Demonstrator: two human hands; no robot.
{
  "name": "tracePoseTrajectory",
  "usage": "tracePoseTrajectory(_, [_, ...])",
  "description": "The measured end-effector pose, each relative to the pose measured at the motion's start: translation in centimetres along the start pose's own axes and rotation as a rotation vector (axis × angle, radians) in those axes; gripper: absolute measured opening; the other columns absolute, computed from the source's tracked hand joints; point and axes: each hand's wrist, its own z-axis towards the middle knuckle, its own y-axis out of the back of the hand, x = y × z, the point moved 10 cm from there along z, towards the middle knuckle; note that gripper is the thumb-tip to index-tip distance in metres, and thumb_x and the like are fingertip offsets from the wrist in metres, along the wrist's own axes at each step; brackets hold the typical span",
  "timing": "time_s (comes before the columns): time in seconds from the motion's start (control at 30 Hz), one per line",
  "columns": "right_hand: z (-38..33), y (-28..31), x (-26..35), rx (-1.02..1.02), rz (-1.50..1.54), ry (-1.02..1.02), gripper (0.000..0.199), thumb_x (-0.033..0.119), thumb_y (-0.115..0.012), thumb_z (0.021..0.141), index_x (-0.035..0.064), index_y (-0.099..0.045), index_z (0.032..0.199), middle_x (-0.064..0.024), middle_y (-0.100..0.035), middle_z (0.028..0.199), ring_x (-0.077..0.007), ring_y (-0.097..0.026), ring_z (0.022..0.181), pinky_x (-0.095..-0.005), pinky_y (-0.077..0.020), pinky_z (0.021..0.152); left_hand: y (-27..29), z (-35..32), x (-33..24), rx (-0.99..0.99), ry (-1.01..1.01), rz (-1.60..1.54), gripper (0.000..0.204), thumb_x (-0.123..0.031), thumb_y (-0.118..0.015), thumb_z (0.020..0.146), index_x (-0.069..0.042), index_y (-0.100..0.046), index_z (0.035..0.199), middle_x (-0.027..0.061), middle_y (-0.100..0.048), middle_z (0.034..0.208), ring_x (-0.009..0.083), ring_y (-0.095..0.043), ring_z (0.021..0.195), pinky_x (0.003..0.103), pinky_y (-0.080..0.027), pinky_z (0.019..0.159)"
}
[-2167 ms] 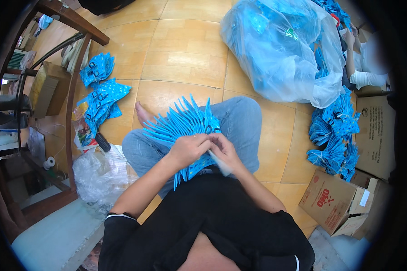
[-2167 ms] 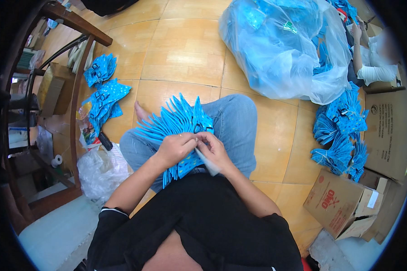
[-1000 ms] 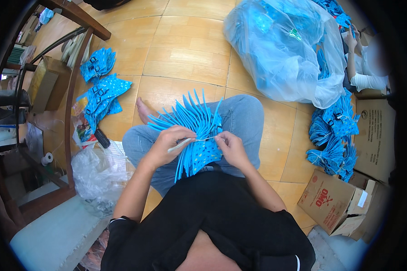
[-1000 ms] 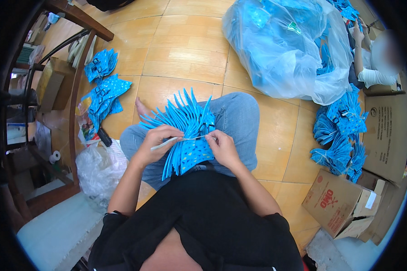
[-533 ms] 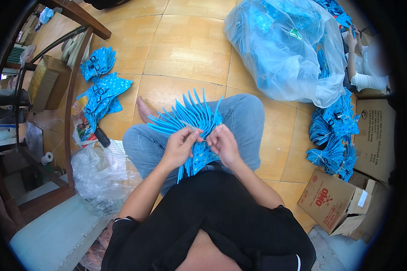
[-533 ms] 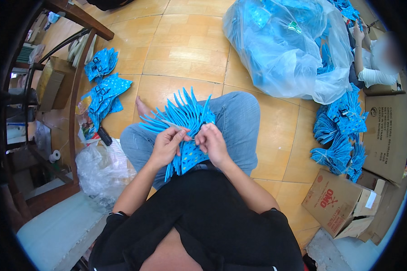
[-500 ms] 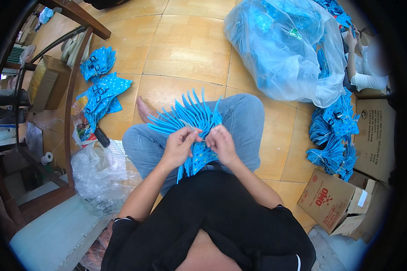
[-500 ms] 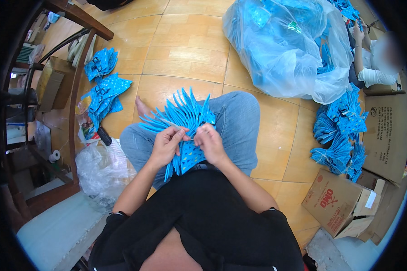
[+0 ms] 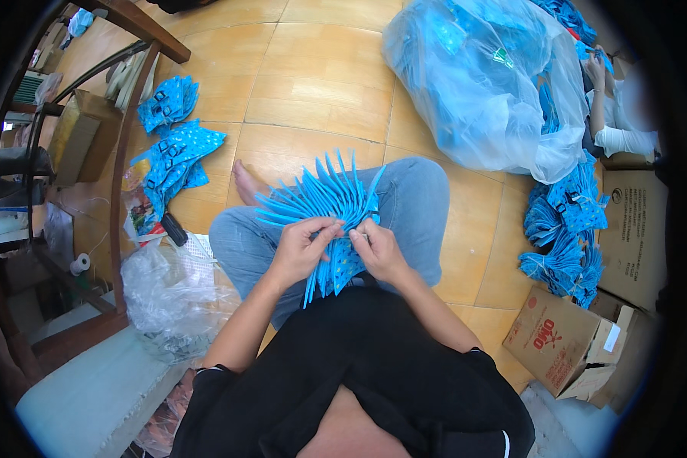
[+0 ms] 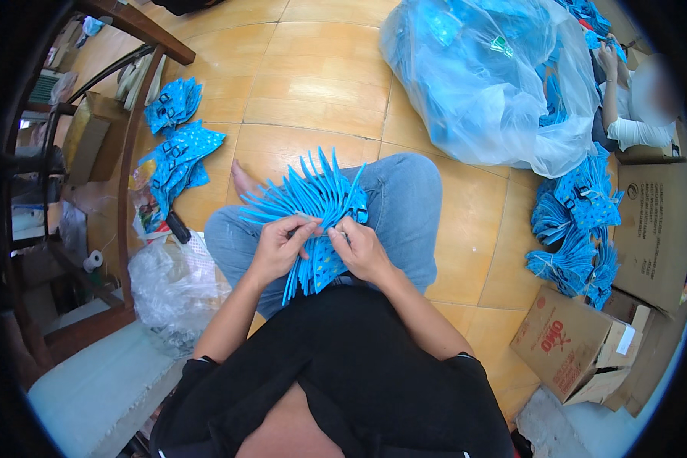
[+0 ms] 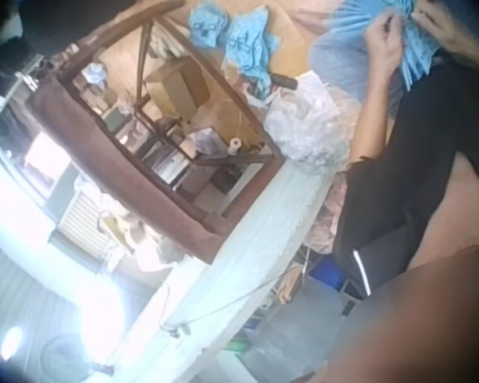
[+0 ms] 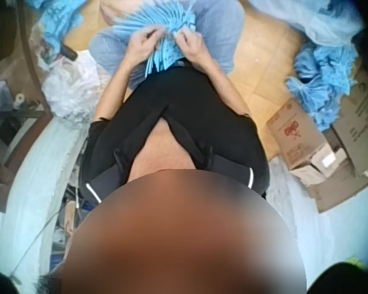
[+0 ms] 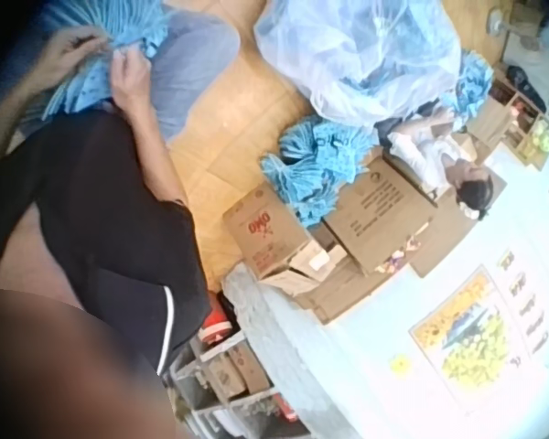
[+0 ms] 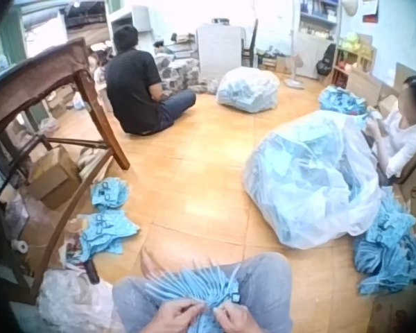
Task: The person folds blue patterned fabric harnesses, stacks them, and ties bundles with a white string. The person also places tied bundles into a large plastic bag and continues folding more harnesses.
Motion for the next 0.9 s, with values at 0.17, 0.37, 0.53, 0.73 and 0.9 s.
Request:
tracePoseTrajectory(0.17, [0.0,-0.5,2.2,0.027,-0.163,0.073,0.017,0.015,-0.057,0.091,0.0004,-0.053,0.085,-0.0187,-0.059,0.078,-0.0387,-0.059,0.069,-0.0438,-0.0473,0.062,-2.1,-0.7,-6.8,0.017,-0.549,0.584,0.02,-0.006,-0.066,0.082,-0.009,-0.072,0.101,0.0128,-0.059,0.111,0.0271,-0.058,0.1,0.035,-0.048,0.081])
tracePoseTrajectory(0.37, [-0.7,-1.4,-2.7,-0.004,0.366,-0.298,0.027,0.023,-0.053,0.095,0.0007,-0.054,0.081,-0.0087,-0.059,0.069,-0.0207,-0.061,0.062,-0.036,-0.0458,0.054,-1.7,0.5,-5.2,0.006,-0.296,0.355,0.025,-0.004,-0.068,0.08,-0.004,-0.069,0.105,0.0119,-0.061,0.098,0.0227,-0.06,0.078,0.033,-0.049,0.067])
tracePoseTrajectory(0.53, [-2.2,-2.2,-5.5,-0.019,0.767,-0.563,0.03,0.022,-0.049,0.098,0.0031,-0.054,0.075,-0.0026,-0.057,0.067,-0.0117,-0.055,0.06,-0.0279,-0.0431,0.054,-2.3,0.3,-3.2,0.123,-0.168,0.534,0.019,-0.005,-0.067,0.081,0.0,-0.067,0.099,0.0133,-0.059,0.089,0.0276,-0.061,0.079,0.035,-0.049,0.071])
tracePoseTrajectory(0.73, [-1.6,-1.3,-3.1,-0.005,0.566,-0.303,0.024,0.023,-0.05,0.098,0.0057,-0.053,0.082,-0.0037,-0.058,0.071,-0.0086,-0.056,0.064,-0.0206,-0.0399,0.053,-3.2,-0.2,-4.5,0.096,-0.412,0.551,0.01,-0.004,-0.066,0.081,-0.001,-0.065,0.091,0.0122,-0.061,0.084,0.0254,-0.06,0.074,0.034,-0.049,0.066])
tracePoseTrajectory(0.9, [-2.2,-1.0,-2.8,0.007,0.505,-0.257,0.023,0.019,-0.051,0.097,0.0028,-0.055,0.082,-0.0043,-0.06,0.073,-0.0091,-0.055,0.064,-0.0232,-0.0425,0.056,-3.2,0.3,-3.3,0.209,-0.322,0.534,0.008,-0.008,-0.061,0.089,-0.001,-0.062,0.093,0.0092,-0.064,0.079,0.018,-0.061,0.073,0.031,-0.049,0.065])
